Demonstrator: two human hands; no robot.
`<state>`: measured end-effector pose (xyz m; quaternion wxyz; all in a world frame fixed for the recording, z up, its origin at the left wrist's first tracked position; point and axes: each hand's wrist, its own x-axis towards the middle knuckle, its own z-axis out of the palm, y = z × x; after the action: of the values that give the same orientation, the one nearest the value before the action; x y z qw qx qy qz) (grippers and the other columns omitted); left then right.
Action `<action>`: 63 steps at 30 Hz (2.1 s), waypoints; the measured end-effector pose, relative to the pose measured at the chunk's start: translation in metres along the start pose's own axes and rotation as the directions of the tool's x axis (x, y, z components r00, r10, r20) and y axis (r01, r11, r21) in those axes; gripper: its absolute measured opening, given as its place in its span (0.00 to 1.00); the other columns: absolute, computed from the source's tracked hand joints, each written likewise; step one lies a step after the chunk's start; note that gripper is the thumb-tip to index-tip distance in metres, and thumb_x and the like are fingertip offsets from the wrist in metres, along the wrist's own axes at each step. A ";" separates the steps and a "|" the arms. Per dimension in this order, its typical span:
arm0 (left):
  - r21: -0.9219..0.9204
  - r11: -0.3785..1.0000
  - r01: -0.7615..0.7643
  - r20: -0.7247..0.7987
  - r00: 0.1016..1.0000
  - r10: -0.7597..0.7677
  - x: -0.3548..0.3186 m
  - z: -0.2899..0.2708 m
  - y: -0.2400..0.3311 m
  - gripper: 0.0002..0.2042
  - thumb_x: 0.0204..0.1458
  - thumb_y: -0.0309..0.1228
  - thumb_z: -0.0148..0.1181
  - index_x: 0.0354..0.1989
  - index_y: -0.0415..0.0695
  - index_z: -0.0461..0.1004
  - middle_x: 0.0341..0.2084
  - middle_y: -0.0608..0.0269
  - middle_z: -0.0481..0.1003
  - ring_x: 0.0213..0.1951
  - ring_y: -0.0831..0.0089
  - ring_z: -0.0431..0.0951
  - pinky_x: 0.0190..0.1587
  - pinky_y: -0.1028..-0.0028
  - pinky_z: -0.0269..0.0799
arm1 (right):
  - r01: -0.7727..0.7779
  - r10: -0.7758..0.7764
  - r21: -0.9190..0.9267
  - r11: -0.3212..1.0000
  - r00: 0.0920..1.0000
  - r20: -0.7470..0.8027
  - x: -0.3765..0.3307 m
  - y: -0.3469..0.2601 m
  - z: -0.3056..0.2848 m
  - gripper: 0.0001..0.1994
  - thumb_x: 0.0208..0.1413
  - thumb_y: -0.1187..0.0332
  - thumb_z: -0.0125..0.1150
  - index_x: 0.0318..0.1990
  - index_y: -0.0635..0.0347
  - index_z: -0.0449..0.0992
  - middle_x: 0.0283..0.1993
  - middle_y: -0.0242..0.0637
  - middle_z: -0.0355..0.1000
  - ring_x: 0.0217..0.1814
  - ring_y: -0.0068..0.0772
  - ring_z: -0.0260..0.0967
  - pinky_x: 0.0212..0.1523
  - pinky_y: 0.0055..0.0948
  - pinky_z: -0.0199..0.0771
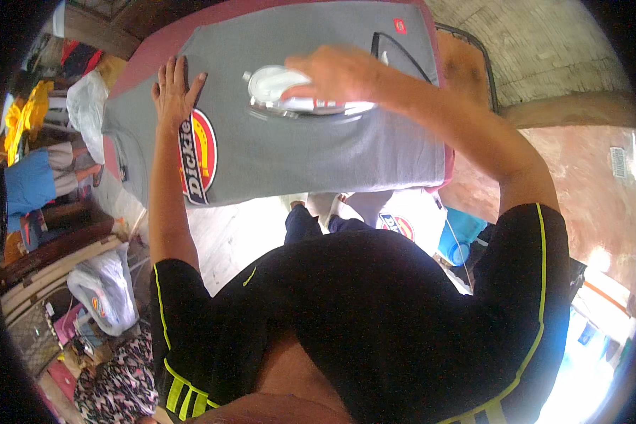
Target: The person irons a white t-shirt and a grey t-shirt on a pink ironing board. They use a white electric iron to smooth the fabric, handling the shirts one at a time and flipping them to iron different sections.
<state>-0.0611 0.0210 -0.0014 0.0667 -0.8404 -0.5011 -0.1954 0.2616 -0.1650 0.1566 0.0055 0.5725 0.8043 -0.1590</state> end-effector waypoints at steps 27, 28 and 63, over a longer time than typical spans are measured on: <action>-0.077 0.931 -0.356 0.119 0.924 0.363 0.078 0.025 0.163 0.39 0.58 0.64 0.42 0.71 0.50 0.54 0.73 0.54 0.47 0.74 0.51 0.42 0.69 0.42 0.38 | -0.473 0.484 0.156 0.867 0.727 -0.488 -0.117 0.047 0.039 0.24 0.57 0.44 0.61 0.44 0.58 0.73 0.25 0.50 0.75 0.26 0.50 0.78 0.27 0.46 0.79; -0.090 0.928 -0.361 0.114 0.922 0.370 0.078 0.026 0.165 0.39 0.58 0.64 0.42 0.71 0.50 0.54 0.73 0.54 0.47 0.74 0.51 0.42 0.69 0.42 0.38 | -0.488 0.418 0.055 0.871 0.679 -0.603 -0.108 0.063 0.037 0.23 0.56 0.46 0.62 0.45 0.57 0.74 0.23 0.48 0.75 0.23 0.48 0.77 0.23 0.46 0.78; -0.820 0.279 -0.500 -0.029 0.523 0.852 -0.216 -0.058 0.372 0.23 0.56 0.45 0.59 0.58 0.48 0.72 0.60 0.59 0.68 0.68 0.58 0.58 0.66 0.48 0.49 | -0.185 0.037 -0.200 0.962 0.816 -0.577 -0.214 0.091 0.062 0.24 0.53 0.49 0.66 0.44 0.61 0.76 0.40 0.52 0.76 0.38 0.51 0.76 0.40 0.45 0.73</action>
<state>0.1559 -0.3545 -0.0026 -0.3151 -0.9365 0.0486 -0.1463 0.4084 -0.3509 0.1155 -0.1535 0.6347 0.7477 0.1206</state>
